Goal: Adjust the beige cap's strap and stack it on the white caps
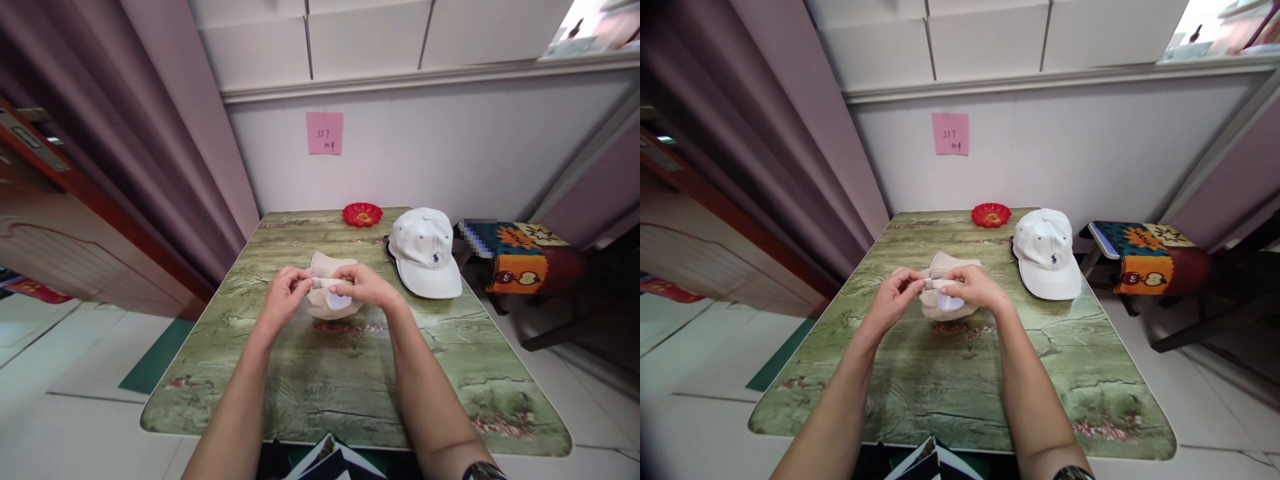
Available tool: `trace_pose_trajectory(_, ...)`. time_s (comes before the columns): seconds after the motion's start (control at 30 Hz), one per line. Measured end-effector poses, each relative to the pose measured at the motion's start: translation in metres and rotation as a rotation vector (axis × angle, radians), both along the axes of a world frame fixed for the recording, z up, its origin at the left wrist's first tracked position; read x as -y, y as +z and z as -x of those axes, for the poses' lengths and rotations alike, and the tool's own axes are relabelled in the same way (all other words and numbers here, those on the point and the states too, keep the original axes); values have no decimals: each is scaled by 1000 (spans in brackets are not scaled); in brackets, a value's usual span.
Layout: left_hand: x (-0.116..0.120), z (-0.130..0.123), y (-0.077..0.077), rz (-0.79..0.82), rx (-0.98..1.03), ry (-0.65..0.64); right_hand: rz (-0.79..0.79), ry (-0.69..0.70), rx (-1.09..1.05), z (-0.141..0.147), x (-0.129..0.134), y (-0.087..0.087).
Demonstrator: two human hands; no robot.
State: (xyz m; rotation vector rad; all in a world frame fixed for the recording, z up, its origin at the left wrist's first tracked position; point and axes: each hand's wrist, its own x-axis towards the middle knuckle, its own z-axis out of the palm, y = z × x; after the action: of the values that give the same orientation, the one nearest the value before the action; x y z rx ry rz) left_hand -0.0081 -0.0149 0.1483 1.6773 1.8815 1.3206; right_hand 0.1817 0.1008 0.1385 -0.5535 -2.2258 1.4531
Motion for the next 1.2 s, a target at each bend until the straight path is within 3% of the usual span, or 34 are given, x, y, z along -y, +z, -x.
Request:
trace_pose_trajectory(0.17,8,7,3,143,275,-35,75,-52,-54,-14,-8,2)
trace_pose_trajectory(0.4,4,-13,8,185,303,-160,-7,-47,-86,-4,-3,2)
trace_pose_trajectory(0.6,6,-3,2,255,309,-193,33,-43,-92,-10,-6,1)
trace_pose_trajectory(1.07,9,7,-2,224,313,-105,7,-66,-73,-11,-10,-2)
trace_pose_trajectory(1.2,12,13,-3,234,327,-68,84,23,-46,-18,-13,-5)
